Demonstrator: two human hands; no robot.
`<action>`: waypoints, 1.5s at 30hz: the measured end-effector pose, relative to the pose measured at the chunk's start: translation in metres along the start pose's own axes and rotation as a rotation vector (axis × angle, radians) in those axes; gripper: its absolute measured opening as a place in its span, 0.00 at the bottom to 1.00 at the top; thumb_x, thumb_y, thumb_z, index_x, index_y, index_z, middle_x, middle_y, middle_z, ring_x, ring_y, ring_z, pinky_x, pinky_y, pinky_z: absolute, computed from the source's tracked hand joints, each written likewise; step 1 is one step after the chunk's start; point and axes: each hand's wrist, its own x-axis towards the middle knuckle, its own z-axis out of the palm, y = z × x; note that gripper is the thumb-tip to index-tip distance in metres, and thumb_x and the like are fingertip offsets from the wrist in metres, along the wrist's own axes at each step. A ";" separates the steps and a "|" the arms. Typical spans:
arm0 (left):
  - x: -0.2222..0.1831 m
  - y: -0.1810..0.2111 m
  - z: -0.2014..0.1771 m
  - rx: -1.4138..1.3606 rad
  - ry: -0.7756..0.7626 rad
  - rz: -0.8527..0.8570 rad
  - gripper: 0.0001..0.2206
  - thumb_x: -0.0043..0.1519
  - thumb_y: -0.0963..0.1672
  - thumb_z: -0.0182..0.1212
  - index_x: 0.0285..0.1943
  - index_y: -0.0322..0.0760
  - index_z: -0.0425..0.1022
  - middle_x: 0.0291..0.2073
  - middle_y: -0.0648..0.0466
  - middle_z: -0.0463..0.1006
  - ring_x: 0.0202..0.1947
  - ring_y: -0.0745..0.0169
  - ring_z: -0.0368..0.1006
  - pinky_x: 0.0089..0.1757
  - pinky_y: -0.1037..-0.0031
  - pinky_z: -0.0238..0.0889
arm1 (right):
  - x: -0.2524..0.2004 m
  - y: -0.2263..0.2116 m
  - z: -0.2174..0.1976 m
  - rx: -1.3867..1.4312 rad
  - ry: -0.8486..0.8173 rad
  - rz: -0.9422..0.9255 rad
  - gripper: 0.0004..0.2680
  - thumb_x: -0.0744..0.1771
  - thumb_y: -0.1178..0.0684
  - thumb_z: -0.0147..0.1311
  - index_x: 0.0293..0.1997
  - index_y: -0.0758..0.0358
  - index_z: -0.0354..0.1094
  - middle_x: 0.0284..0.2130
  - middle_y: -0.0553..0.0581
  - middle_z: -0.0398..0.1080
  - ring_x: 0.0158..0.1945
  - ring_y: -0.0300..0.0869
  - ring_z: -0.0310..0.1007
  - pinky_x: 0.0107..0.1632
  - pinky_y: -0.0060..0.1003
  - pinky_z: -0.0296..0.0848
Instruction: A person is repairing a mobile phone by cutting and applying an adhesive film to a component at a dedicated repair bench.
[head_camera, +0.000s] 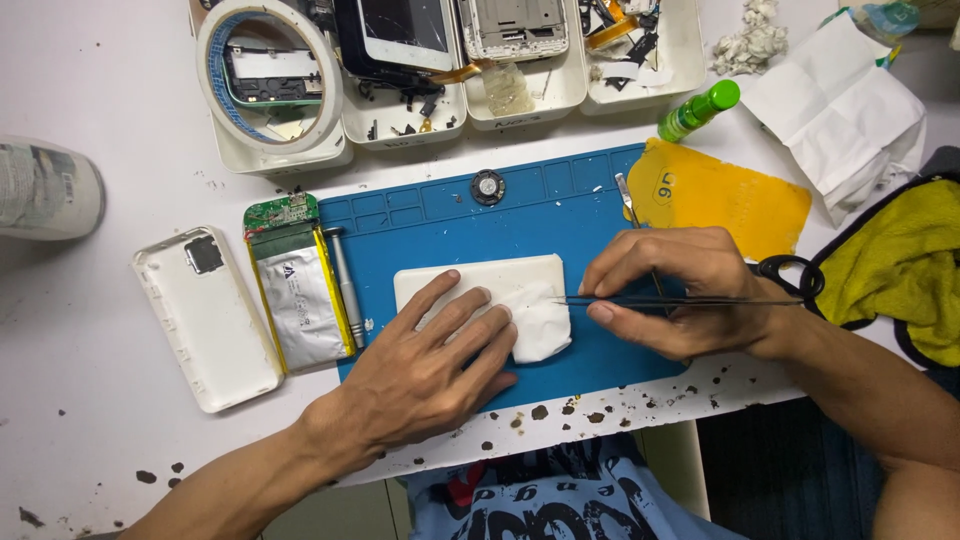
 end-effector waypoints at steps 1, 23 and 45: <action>0.002 0.001 0.000 0.008 0.021 -0.029 0.14 0.69 0.49 0.63 0.49 0.31 0.77 0.45 0.44 0.78 0.48 0.45 0.77 0.57 0.49 0.68 | 0.001 -0.003 -0.002 -0.034 0.007 -0.003 0.06 0.63 0.62 0.63 0.35 0.70 0.68 0.32 0.62 0.77 0.34 0.45 0.82 0.38 0.29 0.80; 0.022 -0.004 0.011 -0.094 0.051 -0.243 0.02 0.65 0.38 0.59 0.43 0.31 0.72 0.42 0.41 0.75 0.38 0.46 0.70 0.39 0.61 0.65 | 0.008 -0.007 0.012 -0.251 -0.072 -0.171 0.04 0.66 0.63 0.63 0.38 0.71 0.70 0.35 0.61 0.77 0.36 0.47 0.79 0.41 0.36 0.79; 0.007 -0.004 0.002 0.102 0.036 -0.043 0.06 0.68 0.38 0.61 0.51 0.31 0.77 0.43 0.45 0.76 0.41 0.50 0.73 0.55 0.47 0.69 | 0.013 -0.007 0.008 -0.260 -0.129 -0.173 0.02 0.67 0.64 0.60 0.37 0.70 0.71 0.36 0.60 0.76 0.35 0.48 0.73 0.40 0.36 0.75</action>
